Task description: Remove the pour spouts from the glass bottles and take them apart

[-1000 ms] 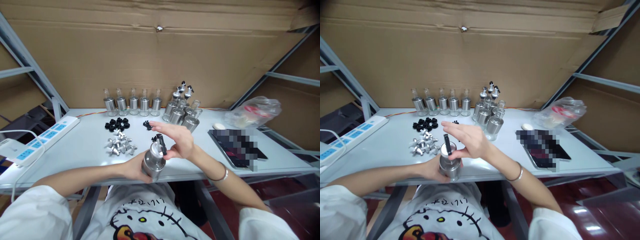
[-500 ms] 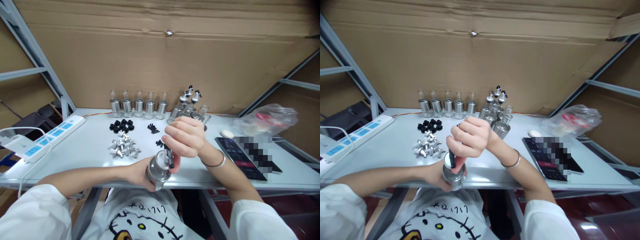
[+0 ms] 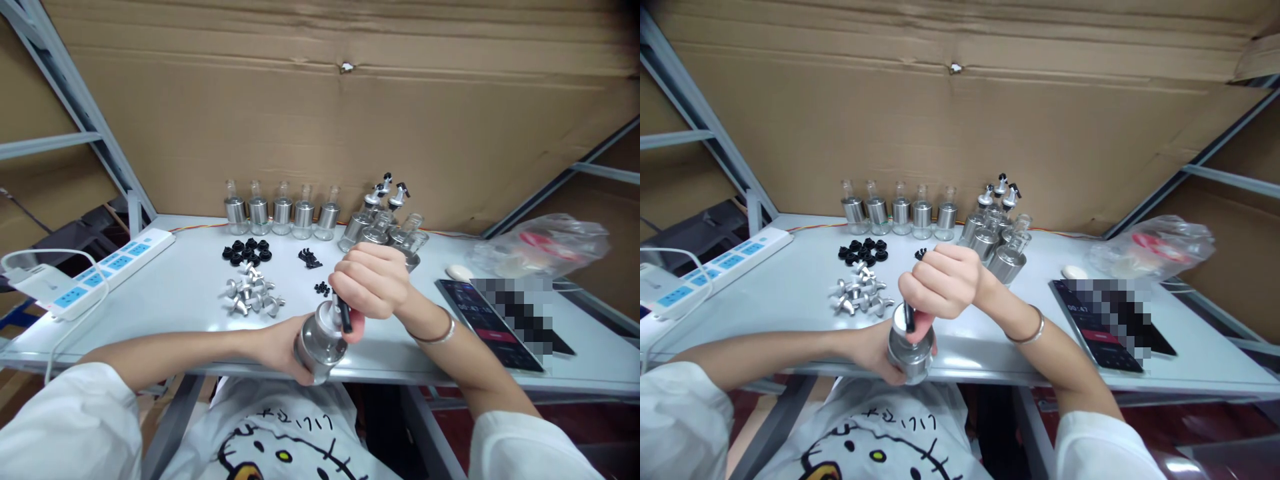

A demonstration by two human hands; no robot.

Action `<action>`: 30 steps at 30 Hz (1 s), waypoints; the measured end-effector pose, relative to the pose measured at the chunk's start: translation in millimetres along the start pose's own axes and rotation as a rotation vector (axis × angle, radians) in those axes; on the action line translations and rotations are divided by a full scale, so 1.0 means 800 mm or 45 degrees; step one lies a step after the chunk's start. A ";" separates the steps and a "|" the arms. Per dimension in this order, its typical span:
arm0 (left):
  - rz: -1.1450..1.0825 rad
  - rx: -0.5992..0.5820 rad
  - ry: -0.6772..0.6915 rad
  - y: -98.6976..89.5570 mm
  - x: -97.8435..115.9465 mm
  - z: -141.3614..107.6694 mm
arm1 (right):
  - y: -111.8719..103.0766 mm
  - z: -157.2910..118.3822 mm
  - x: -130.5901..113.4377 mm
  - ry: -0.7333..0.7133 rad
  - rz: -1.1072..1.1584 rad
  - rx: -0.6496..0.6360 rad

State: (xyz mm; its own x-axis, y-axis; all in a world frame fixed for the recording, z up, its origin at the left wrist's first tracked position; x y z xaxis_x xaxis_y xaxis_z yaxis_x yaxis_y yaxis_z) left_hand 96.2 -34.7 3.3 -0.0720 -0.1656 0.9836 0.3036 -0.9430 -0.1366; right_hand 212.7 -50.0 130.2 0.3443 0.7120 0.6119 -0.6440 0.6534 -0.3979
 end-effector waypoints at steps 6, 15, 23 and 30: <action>-0.016 -0.015 -0.054 0.000 -0.002 0.001 | 0.001 0.000 0.000 0.010 -0.014 -0.002; 0.006 -0.016 -0.040 0.000 0.002 0.001 | 0.003 0.000 0.000 0.047 0.036 -0.038; 0.007 0.005 -0.102 0.000 -0.003 0.000 | 0.005 -0.001 0.000 0.060 0.064 -0.048; 0.016 0.030 -0.128 -0.001 -0.005 -0.001 | 0.005 -0.001 0.000 0.057 0.023 -0.126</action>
Point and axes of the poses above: each hand's wrist, its own z-axis towards the middle knuckle, its own y-axis out of the palm, x = y × z, the point moved 4 cm from there along z, towards the middle knuckle, and after that the axes turned 3 degrees about -x, right-handed, at the moved point
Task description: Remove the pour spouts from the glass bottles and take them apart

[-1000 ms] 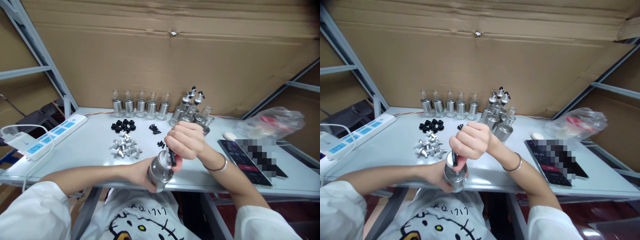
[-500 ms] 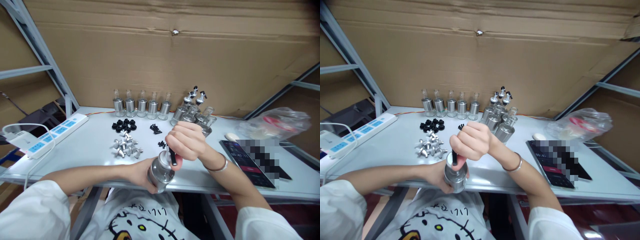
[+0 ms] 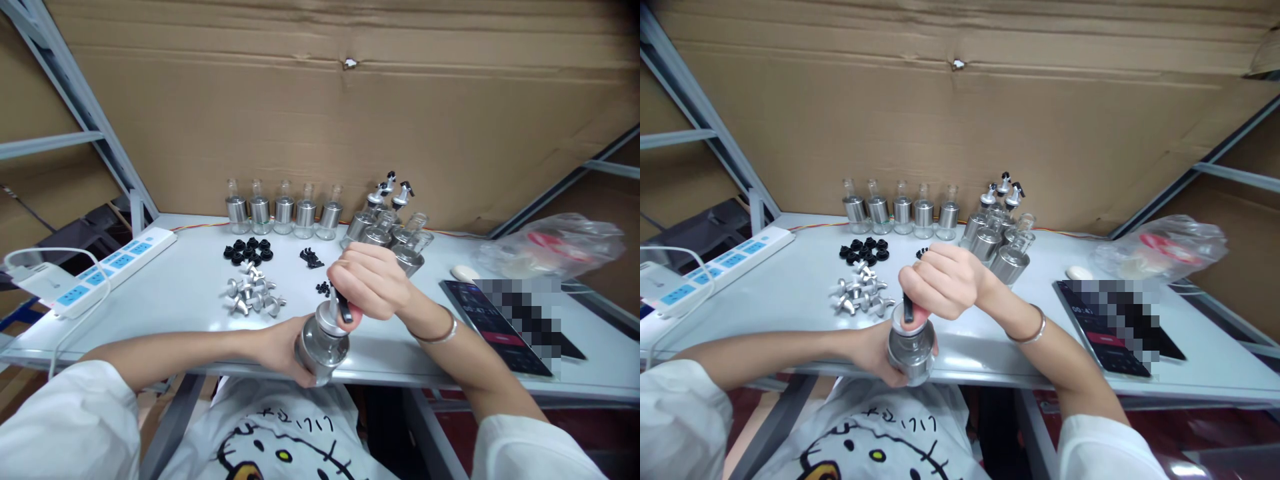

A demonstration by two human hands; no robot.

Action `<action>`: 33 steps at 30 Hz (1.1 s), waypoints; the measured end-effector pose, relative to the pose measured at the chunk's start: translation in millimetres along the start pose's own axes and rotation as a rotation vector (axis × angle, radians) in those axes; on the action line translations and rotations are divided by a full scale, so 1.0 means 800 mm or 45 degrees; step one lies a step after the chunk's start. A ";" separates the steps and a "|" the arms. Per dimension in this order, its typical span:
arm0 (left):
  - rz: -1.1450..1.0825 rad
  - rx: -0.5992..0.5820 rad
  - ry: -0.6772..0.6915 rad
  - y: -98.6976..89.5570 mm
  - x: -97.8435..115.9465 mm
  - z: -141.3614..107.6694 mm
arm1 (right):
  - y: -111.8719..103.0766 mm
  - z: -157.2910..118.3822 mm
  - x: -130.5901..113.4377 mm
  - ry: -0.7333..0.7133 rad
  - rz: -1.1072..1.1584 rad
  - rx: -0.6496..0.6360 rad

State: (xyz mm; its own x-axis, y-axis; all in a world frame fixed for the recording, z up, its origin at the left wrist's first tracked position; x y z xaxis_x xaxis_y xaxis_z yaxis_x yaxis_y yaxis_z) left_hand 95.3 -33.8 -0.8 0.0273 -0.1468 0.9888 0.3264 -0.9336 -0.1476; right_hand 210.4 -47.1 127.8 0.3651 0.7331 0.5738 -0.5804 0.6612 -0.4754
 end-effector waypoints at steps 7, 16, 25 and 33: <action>0.022 0.017 -0.003 -0.004 0.005 0.000 | 0.003 0.001 0.011 0.031 0.074 0.090; 0.013 -0.013 -0.080 -0.004 0.019 -0.003 | 0.010 0.007 0.014 0.047 0.082 0.009; -0.016 0.060 -0.077 -0.010 0.011 -0.005 | 0.025 -0.003 0.028 0.422 0.690 -0.309; -0.013 0.108 -0.200 -0.010 0.017 -0.003 | 0.039 -0.002 0.004 0.730 1.192 -0.933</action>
State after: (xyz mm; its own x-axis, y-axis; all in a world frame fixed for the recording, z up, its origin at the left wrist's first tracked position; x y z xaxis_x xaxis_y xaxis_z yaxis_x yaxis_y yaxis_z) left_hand 90.7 -29.1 13.4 0.1688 -0.0787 0.9825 0.4058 -0.9029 -0.1420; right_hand 194.7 -24.3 113.9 0.4033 0.8005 -0.4434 -0.3207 -0.3301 -0.8878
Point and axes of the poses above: each hand's wrist, its own z-axis towards the middle knuckle, its own y-axis out of the palm, x = y × z, the point moved 4 cm from there along z, towards the middle knuckle, and after that the axes turned 3 degrees about -x, right-handed, at the moved point
